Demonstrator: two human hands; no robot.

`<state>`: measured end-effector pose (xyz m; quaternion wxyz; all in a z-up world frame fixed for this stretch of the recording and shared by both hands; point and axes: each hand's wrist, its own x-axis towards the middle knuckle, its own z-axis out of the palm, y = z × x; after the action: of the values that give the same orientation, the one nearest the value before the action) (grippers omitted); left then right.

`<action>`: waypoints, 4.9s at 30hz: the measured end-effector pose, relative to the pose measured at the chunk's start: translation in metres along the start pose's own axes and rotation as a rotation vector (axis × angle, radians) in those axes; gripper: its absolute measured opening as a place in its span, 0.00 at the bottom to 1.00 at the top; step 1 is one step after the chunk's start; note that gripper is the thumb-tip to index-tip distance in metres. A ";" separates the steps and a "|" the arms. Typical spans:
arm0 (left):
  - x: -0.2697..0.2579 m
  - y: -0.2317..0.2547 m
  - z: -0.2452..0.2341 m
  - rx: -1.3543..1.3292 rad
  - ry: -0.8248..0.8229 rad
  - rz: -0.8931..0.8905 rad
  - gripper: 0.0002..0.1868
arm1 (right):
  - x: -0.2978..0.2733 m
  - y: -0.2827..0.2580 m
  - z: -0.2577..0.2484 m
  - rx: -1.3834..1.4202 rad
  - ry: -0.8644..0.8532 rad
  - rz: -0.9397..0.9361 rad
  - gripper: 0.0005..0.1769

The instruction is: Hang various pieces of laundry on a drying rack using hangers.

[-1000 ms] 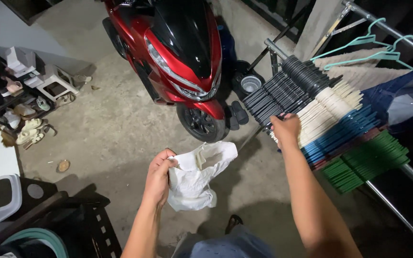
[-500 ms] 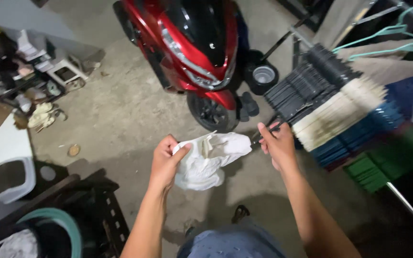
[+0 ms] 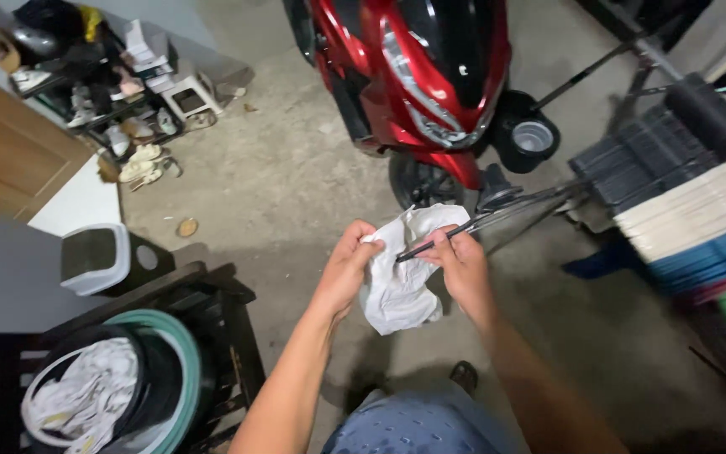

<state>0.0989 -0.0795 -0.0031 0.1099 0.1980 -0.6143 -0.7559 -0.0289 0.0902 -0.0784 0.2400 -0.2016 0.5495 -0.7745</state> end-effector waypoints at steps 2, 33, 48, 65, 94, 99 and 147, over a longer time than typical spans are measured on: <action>-0.006 -0.003 -0.020 -0.041 0.015 0.017 0.04 | -0.006 -0.015 0.018 -0.068 0.001 -0.048 0.13; -0.034 0.046 0.024 0.740 -0.218 0.832 0.32 | -0.028 -0.189 -0.031 -0.234 -0.594 0.180 0.28; 0.006 -0.029 0.049 -0.038 -0.243 -0.199 0.18 | -0.038 -0.176 -0.106 -0.238 0.037 -0.111 0.09; -0.049 0.040 0.059 -0.675 -0.383 0.036 0.20 | -0.066 -0.022 0.003 -0.483 -0.311 0.018 0.06; -0.062 0.038 0.046 -0.038 -0.041 0.262 0.14 | -0.062 -0.021 -0.023 -1.152 -0.112 -0.517 0.14; -0.080 0.077 0.014 0.436 -0.197 0.355 0.17 | -0.034 -0.093 -0.054 -0.943 0.050 -0.468 0.15; -0.082 0.147 0.019 0.642 -0.243 0.732 0.14 | -0.036 -0.106 -0.071 -0.422 -0.160 -0.169 0.10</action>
<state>0.1528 -0.0613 0.1569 0.2289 -0.0960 -0.8535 -0.4582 -0.0570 0.1950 -0.0017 0.1695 -0.3533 0.6596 -0.6414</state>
